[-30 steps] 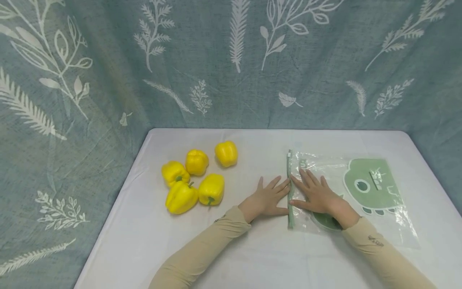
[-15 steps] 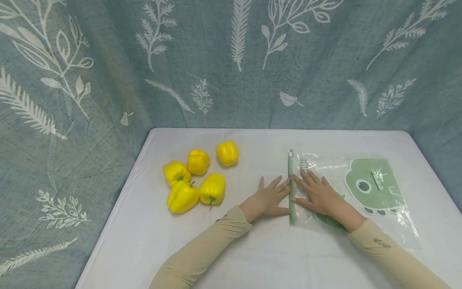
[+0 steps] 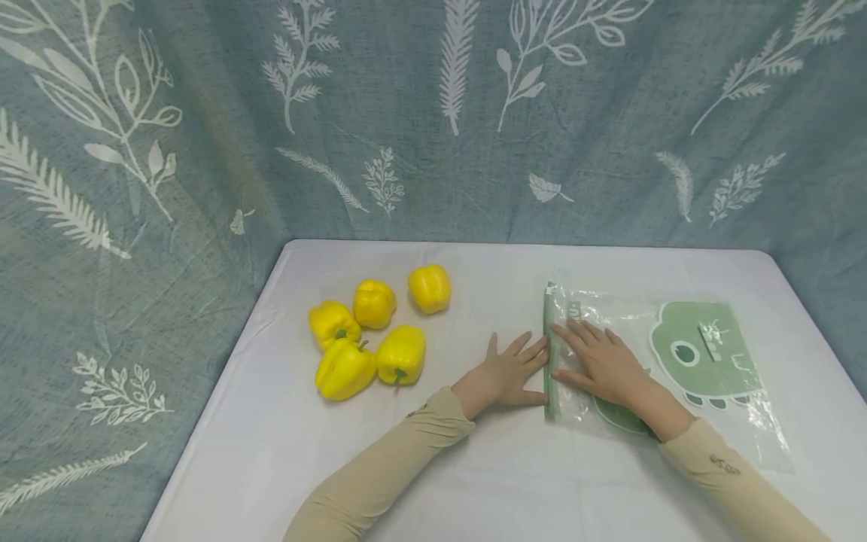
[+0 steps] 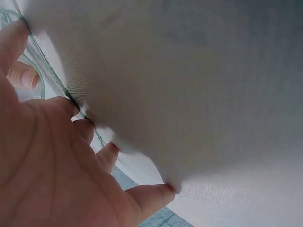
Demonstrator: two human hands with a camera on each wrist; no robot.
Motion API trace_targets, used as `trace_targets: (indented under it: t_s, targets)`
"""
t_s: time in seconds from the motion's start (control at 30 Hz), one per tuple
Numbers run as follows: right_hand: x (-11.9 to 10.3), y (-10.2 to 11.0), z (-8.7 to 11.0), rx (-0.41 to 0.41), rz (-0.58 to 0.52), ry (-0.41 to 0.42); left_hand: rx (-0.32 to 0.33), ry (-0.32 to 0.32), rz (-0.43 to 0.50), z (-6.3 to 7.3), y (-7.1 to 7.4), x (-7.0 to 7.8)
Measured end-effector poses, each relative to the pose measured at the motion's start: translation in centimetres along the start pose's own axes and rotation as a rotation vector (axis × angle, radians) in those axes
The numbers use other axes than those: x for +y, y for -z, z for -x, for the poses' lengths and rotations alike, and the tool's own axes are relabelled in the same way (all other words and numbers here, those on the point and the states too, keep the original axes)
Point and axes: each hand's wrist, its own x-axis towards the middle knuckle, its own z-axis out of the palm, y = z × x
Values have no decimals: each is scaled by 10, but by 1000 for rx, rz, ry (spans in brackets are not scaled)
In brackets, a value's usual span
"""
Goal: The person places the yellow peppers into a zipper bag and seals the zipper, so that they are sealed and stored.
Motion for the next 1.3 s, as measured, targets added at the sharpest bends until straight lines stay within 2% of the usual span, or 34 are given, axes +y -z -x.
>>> trace_targets:
  t_s: [0.37,0.7,1.1,1.3]
  targets:
    - [4,0,1,86,3,36,4,1,4,-1,-1,0]
    - [4,5,1,115,1,30,-6,4,7,-3,-2,0]
    - [8,5,0,258,66,83,-14,12,19,0,3,1]
    - [8,5,0,301,96,84,-11,14,22,0,2,2]
